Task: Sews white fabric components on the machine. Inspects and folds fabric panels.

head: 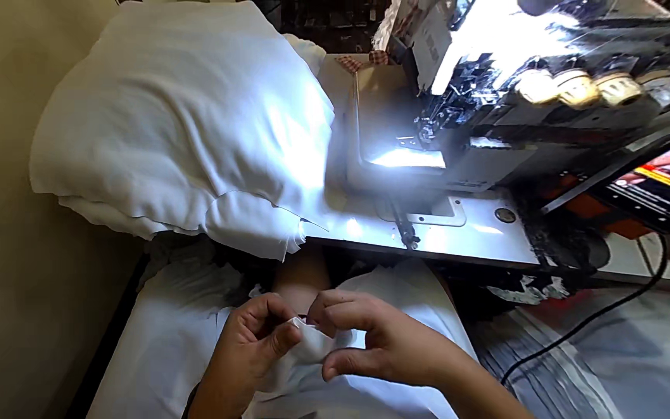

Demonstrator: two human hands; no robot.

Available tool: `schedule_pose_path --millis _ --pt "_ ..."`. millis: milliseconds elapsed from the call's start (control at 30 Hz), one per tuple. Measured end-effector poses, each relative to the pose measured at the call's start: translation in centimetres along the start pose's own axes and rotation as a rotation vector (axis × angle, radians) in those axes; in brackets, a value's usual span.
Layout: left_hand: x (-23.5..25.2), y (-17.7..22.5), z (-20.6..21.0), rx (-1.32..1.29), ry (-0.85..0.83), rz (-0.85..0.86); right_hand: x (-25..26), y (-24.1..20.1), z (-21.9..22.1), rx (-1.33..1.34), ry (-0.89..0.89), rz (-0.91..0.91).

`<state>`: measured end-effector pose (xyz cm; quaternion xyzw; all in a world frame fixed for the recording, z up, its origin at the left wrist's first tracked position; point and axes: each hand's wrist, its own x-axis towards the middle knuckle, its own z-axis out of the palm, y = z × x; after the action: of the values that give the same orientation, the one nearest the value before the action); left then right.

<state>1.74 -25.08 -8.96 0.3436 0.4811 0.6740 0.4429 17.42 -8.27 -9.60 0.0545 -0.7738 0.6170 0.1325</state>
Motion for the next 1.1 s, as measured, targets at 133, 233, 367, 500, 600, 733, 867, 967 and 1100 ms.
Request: schedule_pose_path --millis 133,233,367,500,600,733,867,967,1100 --pt "-0.6 1.1 -0.9 -0.076 0.085 -0.09 -0.1 0.2 -0.8 -0.015 -0.133 0.088" --pt "0.3 2.6 -1.8 -0.015 0.182 -0.023 -0.4 0.1 -1.5 -0.156 -0.157 0.153" --pt "6.7 9.6 -3.1 0.316 0.127 0.423 2.3 -3.7 -3.1 -0.202 0.085 -0.042" --pt "15.7 18.9 0.1 0.555 -0.035 0.675 5.4 -8.6 -5.8 -0.43 0.4 -0.173" --pt "21.9 20.8 3.1 0.553 -0.253 0.585 5.2 -7.9 -7.3 -0.348 0.543 -0.141" --pt "24.6 17.1 5.2 0.482 -0.369 0.148 1.7 -4.1 -7.5 -0.14 0.633 0.078" --pt "25.0 11.9 5.4 0.422 -0.353 -0.076 -1.5 -2.2 -7.0 -0.206 0.608 0.257" --pt "25.1 9.8 6.1 0.354 -0.334 -0.104 -2.7 -1.7 -7.1 -0.213 0.588 0.248" --pt "25.4 9.3 7.2 0.324 -0.348 -0.083 -3.5 -0.5 -7.4 -0.203 0.579 0.231"
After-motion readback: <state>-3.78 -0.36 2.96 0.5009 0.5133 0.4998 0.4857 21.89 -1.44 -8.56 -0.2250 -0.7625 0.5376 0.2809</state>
